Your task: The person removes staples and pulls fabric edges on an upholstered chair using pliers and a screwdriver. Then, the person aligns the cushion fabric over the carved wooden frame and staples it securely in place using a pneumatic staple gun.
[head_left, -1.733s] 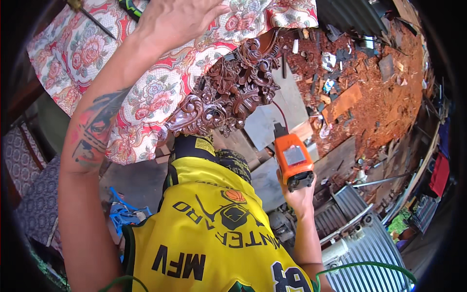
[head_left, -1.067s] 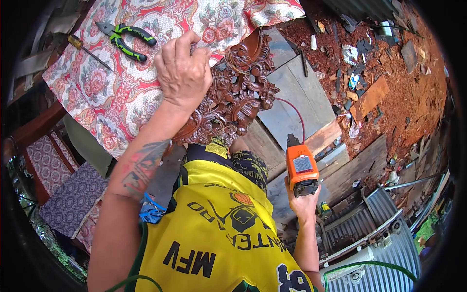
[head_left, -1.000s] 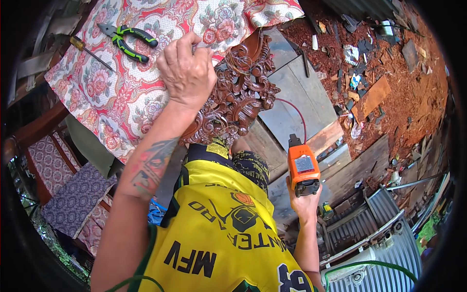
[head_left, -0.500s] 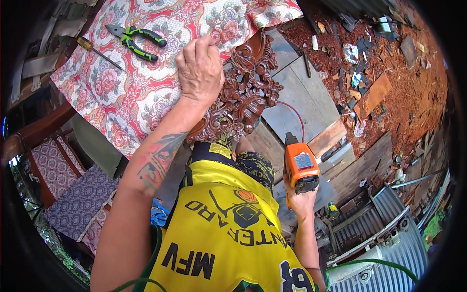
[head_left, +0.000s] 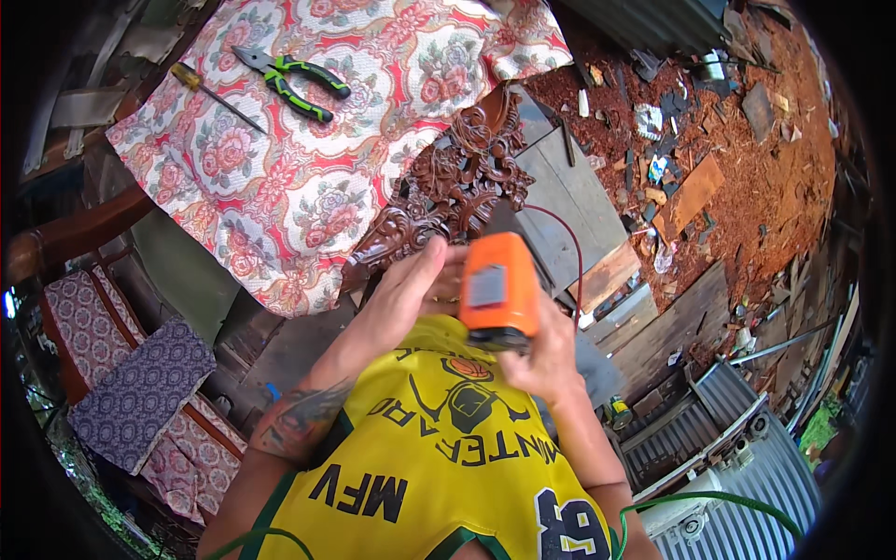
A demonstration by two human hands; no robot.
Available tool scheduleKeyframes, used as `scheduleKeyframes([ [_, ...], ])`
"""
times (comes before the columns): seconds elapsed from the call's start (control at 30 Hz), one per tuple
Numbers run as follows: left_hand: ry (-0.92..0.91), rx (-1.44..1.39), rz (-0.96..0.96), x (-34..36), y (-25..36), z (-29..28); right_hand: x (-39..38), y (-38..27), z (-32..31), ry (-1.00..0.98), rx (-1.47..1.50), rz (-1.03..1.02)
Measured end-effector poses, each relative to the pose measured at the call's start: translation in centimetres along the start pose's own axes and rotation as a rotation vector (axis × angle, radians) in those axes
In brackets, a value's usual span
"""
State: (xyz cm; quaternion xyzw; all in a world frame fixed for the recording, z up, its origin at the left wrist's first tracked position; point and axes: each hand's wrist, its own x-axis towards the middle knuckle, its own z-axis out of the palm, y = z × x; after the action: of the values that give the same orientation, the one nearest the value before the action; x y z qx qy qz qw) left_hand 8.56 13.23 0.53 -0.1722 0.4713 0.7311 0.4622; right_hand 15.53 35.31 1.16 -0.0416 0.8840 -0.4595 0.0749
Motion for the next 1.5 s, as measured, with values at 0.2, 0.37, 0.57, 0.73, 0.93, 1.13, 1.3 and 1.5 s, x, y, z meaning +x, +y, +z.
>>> scheduleKeyframes([
  [0.2, 0.051, -0.013, 0.212, -5.2, 3.6, -1.9, 3.8, -3.8, 4.6, -0.206, -0.043, -0.191],
  [0.37, 0.419, 0.104, 0.334, -10.8, 5.3, -4.6, 10.7, -7.9, 3.3, -0.55, 0.12, -0.448],
  [0.57, 0.494, 0.028, 0.384, -12.7, 5.6, -9.1, 27.8, -10.1, 11.3, 0.004, -0.275, -0.372],
  [0.73, 0.481, 0.02, 0.483, -12.5, 5.7, -14.0, 30.7, -8.4, 10.8, -0.138, -0.481, -0.27],
  [0.93, 0.426, 0.095, 0.465, -11.6, 6.2, -17.0, 26.6, -3.9, 0.9, -0.335, -0.115, 0.196],
  [1.13, 0.51, 0.168, 0.44, -11.1, 6.6, -16.9, 13.8, 0.3, -0.4, -0.246, 0.752, 0.755],
  [1.3, 0.528, 0.178, 0.416, -11.2, 6.7, -16.6, 12.7, 3.3, 2.5, -0.334, 0.689, 0.828],
  [1.5, 0.545, 0.15, 0.416, -10.9, 6.4, -17.1, 14.0, 4.4, 3.8, -0.349, 0.527, 0.789],
])
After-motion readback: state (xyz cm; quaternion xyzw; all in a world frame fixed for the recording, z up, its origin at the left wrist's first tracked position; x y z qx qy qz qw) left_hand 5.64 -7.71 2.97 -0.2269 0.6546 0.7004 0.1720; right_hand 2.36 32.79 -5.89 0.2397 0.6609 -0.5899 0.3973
